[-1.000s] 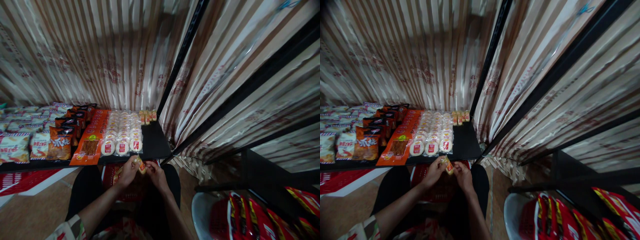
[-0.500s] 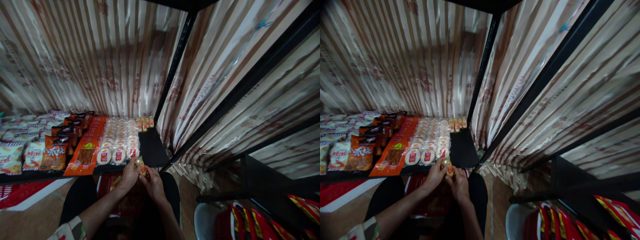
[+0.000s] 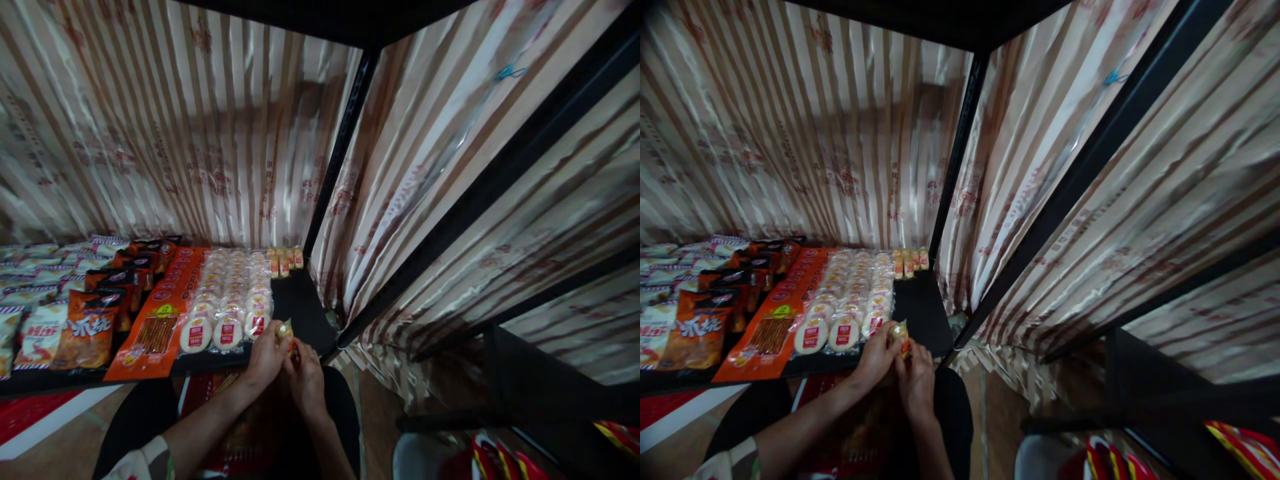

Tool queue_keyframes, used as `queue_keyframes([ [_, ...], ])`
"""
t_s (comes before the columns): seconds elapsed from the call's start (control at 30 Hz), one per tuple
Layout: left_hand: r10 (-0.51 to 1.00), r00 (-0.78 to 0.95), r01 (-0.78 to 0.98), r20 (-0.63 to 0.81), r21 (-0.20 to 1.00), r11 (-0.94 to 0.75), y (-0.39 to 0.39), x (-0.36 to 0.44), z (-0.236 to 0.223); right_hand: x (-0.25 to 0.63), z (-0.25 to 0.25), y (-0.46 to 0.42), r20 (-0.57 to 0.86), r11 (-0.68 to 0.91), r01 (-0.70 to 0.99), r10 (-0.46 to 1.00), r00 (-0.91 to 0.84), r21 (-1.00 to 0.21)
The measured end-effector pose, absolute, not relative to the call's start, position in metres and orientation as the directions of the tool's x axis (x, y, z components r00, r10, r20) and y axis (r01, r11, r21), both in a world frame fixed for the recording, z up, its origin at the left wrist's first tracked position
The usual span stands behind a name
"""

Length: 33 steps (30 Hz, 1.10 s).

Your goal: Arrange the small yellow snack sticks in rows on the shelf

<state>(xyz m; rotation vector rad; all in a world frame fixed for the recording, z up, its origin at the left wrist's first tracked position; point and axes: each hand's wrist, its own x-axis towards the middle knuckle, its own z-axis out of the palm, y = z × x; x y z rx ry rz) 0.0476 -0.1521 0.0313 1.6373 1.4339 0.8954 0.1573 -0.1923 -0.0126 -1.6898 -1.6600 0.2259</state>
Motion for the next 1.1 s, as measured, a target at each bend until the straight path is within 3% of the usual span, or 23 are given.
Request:
queue_keyframes([
  [0.27, 0.993, 0.11, 0.276, 0.03, 0.959, -0.059, -0.129, 0.064, 0.035, 0.166, -0.013, -0.159, 0.362, 0.017, 0.802, 0.898, 0.25, -0.597],
  [0.5, 0.994, 0.107, 0.393, 0.026, 0.917, -0.067, -0.107, 0.072, 0.038, 0.168, -0.014, -0.135, 0.346, -0.038, 0.818, 0.894, 0.285, -0.575],
  [0.73, 0.99, 0.135, 0.47, -0.026, 0.882, -0.041, -0.086, 0.082, 0.035, 0.17, -0.014, -0.112, 0.252, -0.059, 0.747, 0.921, 0.297, -0.662],
  [1.1, 0.987, 0.153, 0.526, -0.042, 0.85, -0.046, -0.056, 0.095, 0.031, 0.179, -0.011, -0.08, 0.294, -0.025, 0.749, 0.911, 0.29, -0.662],
])
